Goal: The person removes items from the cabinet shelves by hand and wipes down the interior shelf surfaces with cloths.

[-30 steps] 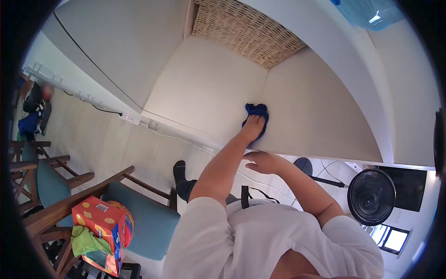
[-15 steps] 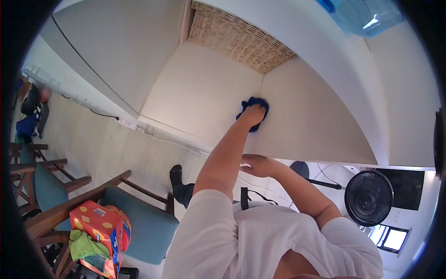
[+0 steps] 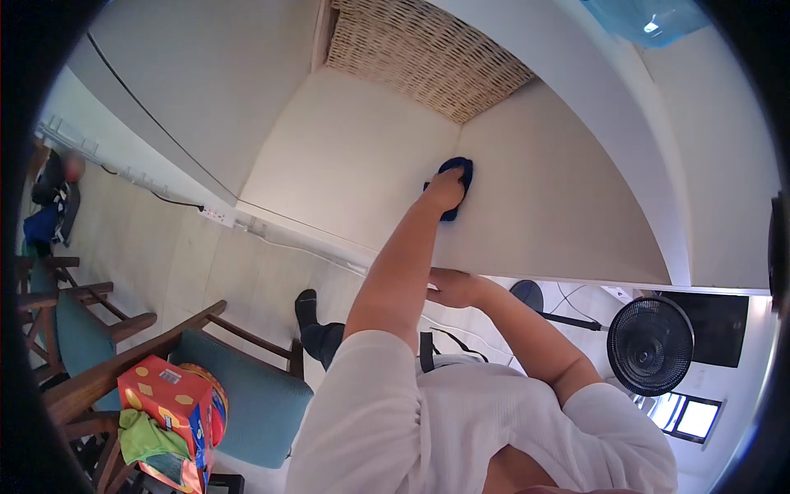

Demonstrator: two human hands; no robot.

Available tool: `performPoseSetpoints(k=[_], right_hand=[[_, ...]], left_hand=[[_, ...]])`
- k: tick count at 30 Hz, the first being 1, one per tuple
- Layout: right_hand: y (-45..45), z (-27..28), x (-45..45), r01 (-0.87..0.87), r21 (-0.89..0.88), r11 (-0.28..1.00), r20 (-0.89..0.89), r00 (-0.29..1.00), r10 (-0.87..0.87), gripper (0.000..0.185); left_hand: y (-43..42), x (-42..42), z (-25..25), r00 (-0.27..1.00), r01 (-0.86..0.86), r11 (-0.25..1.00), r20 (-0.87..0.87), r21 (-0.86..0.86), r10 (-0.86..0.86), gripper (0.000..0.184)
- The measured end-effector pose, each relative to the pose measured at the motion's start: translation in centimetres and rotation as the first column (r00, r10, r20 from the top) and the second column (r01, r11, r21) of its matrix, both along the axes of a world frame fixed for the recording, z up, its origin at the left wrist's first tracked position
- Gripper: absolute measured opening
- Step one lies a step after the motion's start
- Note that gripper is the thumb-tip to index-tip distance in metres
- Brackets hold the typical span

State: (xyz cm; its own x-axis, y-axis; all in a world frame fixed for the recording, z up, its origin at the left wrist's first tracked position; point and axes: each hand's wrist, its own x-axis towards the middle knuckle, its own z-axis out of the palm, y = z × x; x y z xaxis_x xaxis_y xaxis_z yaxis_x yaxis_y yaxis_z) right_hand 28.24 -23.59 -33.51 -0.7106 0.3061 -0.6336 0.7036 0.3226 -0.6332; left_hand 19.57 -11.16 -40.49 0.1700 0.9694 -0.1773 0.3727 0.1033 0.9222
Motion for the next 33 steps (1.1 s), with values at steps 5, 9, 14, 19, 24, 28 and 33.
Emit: performPoseSetpoints(k=[5, 9, 14, 19, 24, 28, 33], right_hand=[[-0.3, -0.1, 0.3, 0.048, -0.01, 0.999, 0.05, 0.998, -0.047, 0.042], [-0.3, -0.1, 0.0, 0.05, -0.051, 0.997, 0.049, 0.998, -0.048, 0.042], [0.0, 1.2, -1.1, 0.002, 0.04, 0.999, 0.057, 0.998, -0.004, 0.04], [-0.8, -0.4, 1.2, 0.03, 0.098, 0.995, 0.008, 0.999, -0.031, 0.037], [-2.7, 4.7, 0.2, 0.077, 0.203, 0.976, -0.11, 0.992, -0.055, 0.036], [-3.4, 11.0, -2.1, -0.09, 0.592, 0.801, 0.04, 0.996, 0.082, 0.031], [-4.5, 22.8, -2.7, -0.259, 0.867, 0.425, 0.195, 0.963, 0.188, 0.033]], left_hand=[[-4.4, -1.0, -1.3, 0.998, 0.057, 0.996, 0.026, 0.066, -0.059, 0.03], [-6.7, -1.7, -2.7, 0.994, 0.109, 0.985, -0.013, 0.135, -0.108, 0.028], [0.4, 0.7, -2.1, 0.999, 0.037, 0.998, -0.04, 0.059, -0.034, 0.037], [-2.1, 0.3, -3.6, 0.997, 0.069, 0.997, -0.04, 0.026, -0.068, 0.043], [-0.9, 0.5, -3.4, 0.979, 0.144, 0.986, -0.159, 0.081, -0.13, 0.045], [0.2, 0.5, -1.8, 0.977, 0.15, 0.986, -0.163, 0.069, -0.137, 0.041], [-6.2, -1.0, -3.3, 0.977, 0.177, 0.983, -0.129, 0.048, -0.17, 0.039]])
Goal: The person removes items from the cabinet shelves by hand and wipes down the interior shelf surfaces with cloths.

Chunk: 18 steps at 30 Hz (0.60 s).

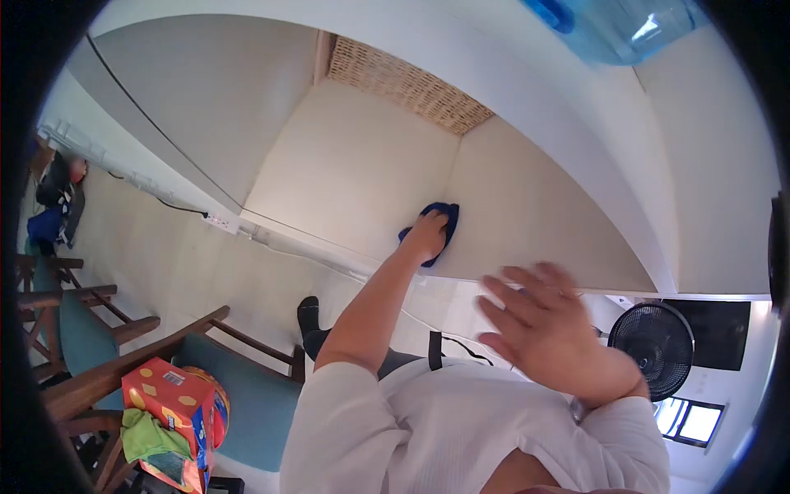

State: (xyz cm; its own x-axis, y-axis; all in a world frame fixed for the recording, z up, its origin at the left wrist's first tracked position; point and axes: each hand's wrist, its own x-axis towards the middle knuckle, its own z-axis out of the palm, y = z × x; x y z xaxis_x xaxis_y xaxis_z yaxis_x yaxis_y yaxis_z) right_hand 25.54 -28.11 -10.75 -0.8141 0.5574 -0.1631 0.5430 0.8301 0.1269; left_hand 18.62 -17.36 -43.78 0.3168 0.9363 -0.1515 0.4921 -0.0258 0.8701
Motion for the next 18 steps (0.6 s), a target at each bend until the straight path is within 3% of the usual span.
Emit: performPoseSetpoints(k=[3, 7, 8, 11, 14, 16, 18], right_hand=[[0.2, 2.3, 1.7, -0.026, 0.18, 0.983, 0.143, 0.99, 0.0, 0.037], [1.1, -0.5, 2.6, -0.17, 0.473, 0.865, 0.313, 0.949, 0.015, 0.03], [1.5, -1.3, 3.0, -0.198, 0.518, 0.832, 0.258, 0.964, 0.069, 0.027], [2.6, -2.7, 4.2, -0.259, 0.627, 0.735, 0.127, 0.964, 0.232, 0.025], [3.3, -3.2, 4.4, -0.291, 0.696, 0.657, 0.05, 0.932, 0.359, 0.027], [3.9, -3.4, 4.2, -0.296, 0.753, 0.588, -0.02, 0.883, 0.469, 0.028], [3.7, -3.9, 3.7, -0.182, 0.79, 0.585, -0.099, 0.904, 0.416, 0.029]], left_hand=[[1.5, 0.8, -1.3, 0.997, -0.075, 0.989, 0.029, 0.129, 0.072, 0.037], [6.3, 1.8, 1.6, 0.995, -0.097, 0.992, 0.011, 0.08, 0.096, 0.037], [5.8, 1.0, 3.5, 0.998, -0.063, 0.995, -0.011, 0.071, 0.064, 0.038], [3.1, 0.8, 1.8, 0.993, -0.11, 0.994, 0.039, 0.004, 0.11, 0.039], [2.1, 1.9, -2.0, 0.962, -0.266, 0.951, 0.106, 0.157, 0.251, 0.035], [3.7, 2.1, 0.1, 0.976, -0.208, 0.973, 0.09, 0.097, 0.2, 0.036], [5.6, 1.4, 4.7, 0.99, -0.129, 0.982, 0.075, 0.14, 0.119, 0.037]])
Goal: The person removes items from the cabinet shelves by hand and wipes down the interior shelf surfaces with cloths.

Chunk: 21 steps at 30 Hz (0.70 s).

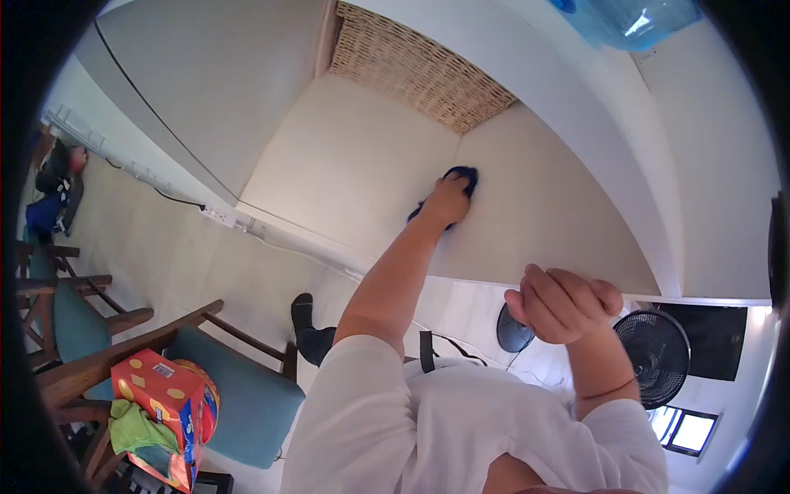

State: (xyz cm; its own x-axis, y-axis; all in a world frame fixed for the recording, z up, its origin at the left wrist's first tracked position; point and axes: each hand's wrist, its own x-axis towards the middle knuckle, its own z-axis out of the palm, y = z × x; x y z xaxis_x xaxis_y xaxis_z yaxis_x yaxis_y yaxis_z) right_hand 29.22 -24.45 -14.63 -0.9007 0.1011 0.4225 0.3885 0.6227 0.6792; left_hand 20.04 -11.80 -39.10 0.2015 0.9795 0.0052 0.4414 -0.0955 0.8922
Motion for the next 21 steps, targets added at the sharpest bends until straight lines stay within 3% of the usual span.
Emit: performPoseSetpoints(k=[3, 7, 11, 14, 17, 21], right_hand=[[-0.4, -0.2, -0.6, 0.026, 0.0, 1.0, -0.103, 0.994, -0.025, 0.03], [0.0, -0.4, -0.1, -0.054, 0.01, 0.998, -0.135, 0.989, 0.055, 0.032], [0.3, -0.7, 0.4, -0.06, 0.033, 0.998, -0.163, 0.985, 0.065, 0.027], [-0.2, -0.6, 0.4, -0.03, 0.006, 1.0, -0.157, 0.987, 0.031, 0.026], [-0.2, -0.6, 0.3, -0.02, 0.018, 1.0, -0.17, 0.985, 0.022, 0.026], [-0.1, -0.6, 0.2, -0.011, 0.016, 1.0, -0.169, 0.986, 0.014, 0.028]], left_hand=[[0.3, 1.3, -1.8, 0.992, -0.078, 0.991, 0.107, 0.108, 0.066, 0.04], [0.3, 0.4, -3.5, 0.999, -0.023, 0.954, -0.053, -0.3, 0.007, 0.043], [0.3, 0.1, -1.6, 0.996, 0.017, 0.979, -0.086, -0.205, -0.035, 0.044], [-1.5, 0.2, -3.6, 0.994, -0.064, 0.982, 0.071, -0.179, 0.078, 0.041], [0.2, 0.9, -4.4, 0.993, -0.114, 0.962, -0.059, -0.247, 0.102, 0.037], [-0.7, 0.1, 1.4, 0.999, -0.032, 0.998, 0.027, -0.062, 0.034, 0.033]])
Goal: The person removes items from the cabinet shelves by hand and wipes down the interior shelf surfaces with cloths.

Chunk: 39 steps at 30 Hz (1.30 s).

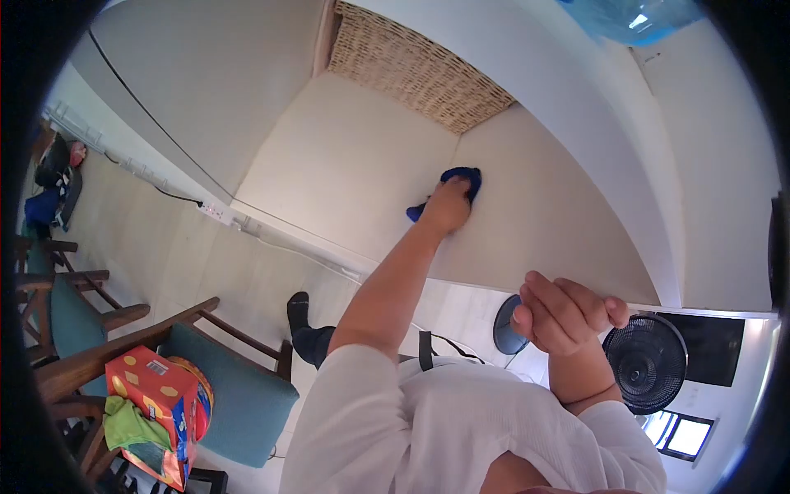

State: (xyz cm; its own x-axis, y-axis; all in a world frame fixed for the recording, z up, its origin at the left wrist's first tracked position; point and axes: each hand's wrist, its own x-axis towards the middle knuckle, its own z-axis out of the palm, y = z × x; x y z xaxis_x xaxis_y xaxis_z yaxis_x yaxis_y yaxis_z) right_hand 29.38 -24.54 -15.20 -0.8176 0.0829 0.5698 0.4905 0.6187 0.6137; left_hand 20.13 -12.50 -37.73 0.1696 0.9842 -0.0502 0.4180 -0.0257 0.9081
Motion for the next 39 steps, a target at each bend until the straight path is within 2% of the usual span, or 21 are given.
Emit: performPoseSetpoints(k=[2, 4, 6, 9, 11, 12, 16, 17, 20, 22, 24, 26, 28, 29, 31, 34, 38, 39], right_hand=[[-0.1, 0.1, 0.0, 0.012, -0.02, 1.0, 0.023, 1.0, -0.011, 0.028], [-0.1, 0.2, 0.1, 0.0, -0.028, 1.0, 0.031, 1.0, 0.001, 0.028], [0.1, 0.1, 0.2, -0.029, -0.006, 1.0, 0.017, 0.999, 0.029, 0.029], [0.2, 0.0, 0.3, -0.047, -0.008, 0.999, 0.005, 0.999, 0.047, 0.029], [0.1, 0.0, 0.2, -0.048, -0.028, 0.998, 0.0, 0.999, 0.049, 0.029], [0.0, 0.0, 0.1, -0.038, -0.04, 0.998, -0.004, 0.999, 0.038, 0.029], [-0.1, 0.0, 0.0, -0.03, -0.048, 0.998, -0.017, 0.999, 0.029, 0.029], [0.0, -0.1, 0.1, -0.045, -0.043, 0.998, -0.023, 0.999, 0.045, 0.029], [0.2, -0.3, 0.2, -0.073, -0.036, 0.997, -0.048, 0.996, 0.071, 0.029], [0.3, -0.3, 0.1, -0.085, -0.043, 0.995, -0.052, 0.995, 0.082, 0.029], [0.5, -0.4, 0.2, -0.1, -0.021, 0.995, -0.06, 0.993, 0.098, 0.03], [0.6, -0.5, 0.2, -0.111, -0.015, 0.994, -0.067, 0.992, 0.11, 0.03], [0.6, -0.6, 0.2, -0.111, -0.02, 0.994, -0.074, 0.991, 0.11, 0.03], [0.5, -0.6, 0.2, -0.114, -0.021, 0.993, -0.077, 0.991, 0.112, 0.03], [0.5, -0.4, 0.0, -0.114, -0.022, 0.993, -0.08, 0.99, 0.112, 0.03], [0.6, -0.6, 0.3, -0.131, -0.039, 0.991, -0.097, 0.987, 0.127, 0.03], [0.3, -0.4, 0.1, -0.099, -0.038, 0.994, -0.096, 0.991, 0.094, 0.029], [0.4, -0.5, 0.0, -0.111, -0.03, 0.993, -0.107, 0.988, 0.107, 0.029]], left_hand=[[-3.9, -0.4, -0.3, 0.997, 0.018, 0.99, 0.07, 0.137, -0.028, 0.032], [-9.6, -0.9, -3.0, 1.0, -0.009, 0.98, 0.003, 0.198, 0.009, 0.032], [-14.2, -1.0, -6.7, 0.992, -0.004, 0.998, -0.127, 0.061, 0.012, 0.032], [-13.6, -1.2, -7.6, 0.985, 0.067, 0.994, -0.151, -0.09, -0.08, 0.032], [-10.2, -1.6, -5.8, 0.919, 0.231, 0.972, -0.337, 0.038, -0.205, 0.032], [-8.6, -1.5, -4.2, 0.992, 0.041, 0.992, -0.117, -0.118, -0.055, 0.032], [-9.2, -1.6, -3.6, 0.999, -0.009, 0.975, -0.051, -0.222, -0.002, 0.029], [-10.6, -2.5, -3.9, 0.976, 0.12, 0.981, -0.163, -0.155, -0.146, 0.025], [-14.4, -5.4, -6.4, 0.969, 0.207, 0.94, -0.078, -0.273, -0.236, 0.023], [-16.3, -8.8, -6.5, 0.992, 0.124, 0.965, 0.025, -0.233, -0.121, 0.026], [-16.3, -11.4, -3.9, 0.938, -0.046, 0.813, 0.255, -0.58, 0.235, 0.025], [-16.1, -10.5, -6.2, 0.987, -0.052, 0.956, 0.129, -0.288, 0.092, 0.027], [-14.4, -7.5, -6.1, 0.997, 0.021, 0.992, -0.075, -0.125, -0.03, 0.027], [-14.0, -5.1, -7.2, 0.967, 0.028, 0.999, -0.251, -0.028, -0.034, 0.025], [-13.5, -1.1, -9.8, 0.822, 0.096, 0.983, -0.57, 0.154, 0.009, 0.022], [-15.2, -2.7, -4.1, 0.801, 0.099, 0.995, -0.593, -0.015, -0.089, 0.022], [-16.2, -4.5, -4.2, 0.734, 0.25, 0.966, -0.664, 0.067, -0.143, 0.021], [-15.5, -4.2, -4.4, 0.718, 0.244, 0.965, -0.687, 0.092, -0.116, 0.02]])
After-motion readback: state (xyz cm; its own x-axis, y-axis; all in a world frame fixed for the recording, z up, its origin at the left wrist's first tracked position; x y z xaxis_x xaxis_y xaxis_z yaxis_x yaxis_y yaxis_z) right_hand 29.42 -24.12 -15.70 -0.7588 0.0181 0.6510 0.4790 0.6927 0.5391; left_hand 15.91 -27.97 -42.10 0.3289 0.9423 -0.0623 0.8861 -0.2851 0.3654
